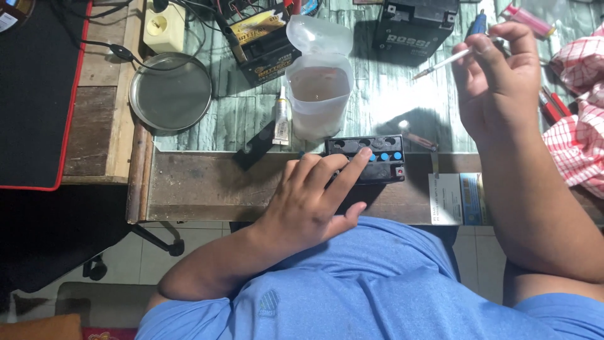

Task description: Using a syringe to refill the cells of a lead-acid battery with liquid from a container.

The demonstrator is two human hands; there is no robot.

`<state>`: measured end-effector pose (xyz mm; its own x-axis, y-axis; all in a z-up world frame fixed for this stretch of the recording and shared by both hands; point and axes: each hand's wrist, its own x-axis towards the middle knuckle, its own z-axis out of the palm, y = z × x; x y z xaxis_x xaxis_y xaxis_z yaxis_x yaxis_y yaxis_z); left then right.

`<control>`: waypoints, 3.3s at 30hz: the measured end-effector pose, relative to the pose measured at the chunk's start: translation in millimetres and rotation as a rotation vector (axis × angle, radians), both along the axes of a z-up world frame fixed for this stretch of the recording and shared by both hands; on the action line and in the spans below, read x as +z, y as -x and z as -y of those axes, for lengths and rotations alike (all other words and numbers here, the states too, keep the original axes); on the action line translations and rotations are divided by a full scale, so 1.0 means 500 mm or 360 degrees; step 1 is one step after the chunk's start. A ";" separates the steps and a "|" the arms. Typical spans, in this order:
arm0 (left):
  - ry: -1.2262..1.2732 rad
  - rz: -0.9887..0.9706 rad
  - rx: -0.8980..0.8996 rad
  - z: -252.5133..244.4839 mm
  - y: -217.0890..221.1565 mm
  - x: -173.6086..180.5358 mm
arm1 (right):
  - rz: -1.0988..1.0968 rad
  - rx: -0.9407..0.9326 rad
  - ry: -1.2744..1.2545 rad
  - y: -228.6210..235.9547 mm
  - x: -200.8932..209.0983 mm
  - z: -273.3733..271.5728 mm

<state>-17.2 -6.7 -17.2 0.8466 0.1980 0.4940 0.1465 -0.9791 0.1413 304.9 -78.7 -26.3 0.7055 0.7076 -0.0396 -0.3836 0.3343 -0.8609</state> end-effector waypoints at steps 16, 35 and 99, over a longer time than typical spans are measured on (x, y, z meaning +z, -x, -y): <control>0.0337 0.0248 -0.0558 -0.239 -0.034 0.334 | 0.1528 0.0120 0.0340 0.095 0.214 -0.028; 0.0920 0.0088 -0.0804 -0.277 -0.125 0.266 | 0.2271 0.0305 -0.0269 0.177 0.241 -0.132; 0.1064 -0.0137 -0.0524 -0.311 -0.145 0.215 | 0.1894 -0.0114 -0.0672 0.173 0.130 -0.198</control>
